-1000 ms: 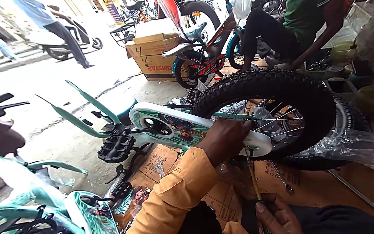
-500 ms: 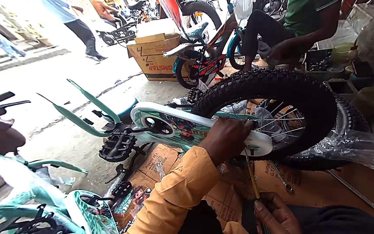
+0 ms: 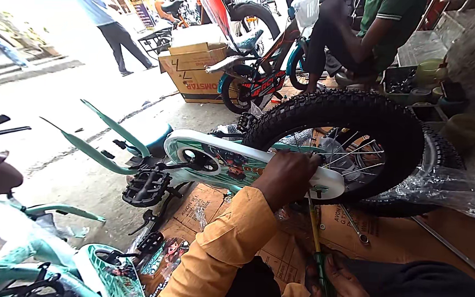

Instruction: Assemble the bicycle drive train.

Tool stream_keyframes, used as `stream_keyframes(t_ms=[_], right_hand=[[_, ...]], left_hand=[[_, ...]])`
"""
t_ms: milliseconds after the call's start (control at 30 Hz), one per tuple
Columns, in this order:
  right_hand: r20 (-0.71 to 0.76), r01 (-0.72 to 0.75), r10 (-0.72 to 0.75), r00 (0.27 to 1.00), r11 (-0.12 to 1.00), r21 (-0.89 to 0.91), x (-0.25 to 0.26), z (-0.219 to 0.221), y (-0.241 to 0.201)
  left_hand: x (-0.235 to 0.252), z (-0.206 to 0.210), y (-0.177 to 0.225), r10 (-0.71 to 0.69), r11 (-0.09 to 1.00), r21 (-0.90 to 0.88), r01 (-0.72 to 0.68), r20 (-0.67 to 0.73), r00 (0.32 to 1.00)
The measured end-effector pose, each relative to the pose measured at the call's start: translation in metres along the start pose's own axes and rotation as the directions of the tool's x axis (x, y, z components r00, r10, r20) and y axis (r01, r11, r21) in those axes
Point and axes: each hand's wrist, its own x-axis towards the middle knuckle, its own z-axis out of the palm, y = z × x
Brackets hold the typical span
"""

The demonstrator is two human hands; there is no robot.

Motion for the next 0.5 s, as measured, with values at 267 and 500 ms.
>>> stream_keyframes(t_ms=[267, 500], right_hand=[[-0.028, -0.111, 0.12, 0.992, 0.967, 0.228, -0.004, 0.011, -0.006], [-0.148, -0.066, 0.083, 0.985, 0.991, 0.12, -0.008, 0.018, -0.01]], left_hand=[[0.0, 0.001, -0.001, 0.007, 1.0, 0.021, -0.007, -0.015, 1.0], [-0.002, 0.002, -0.003, 0.012, 0.999, 0.032, -0.011, -0.043, 0.999]])
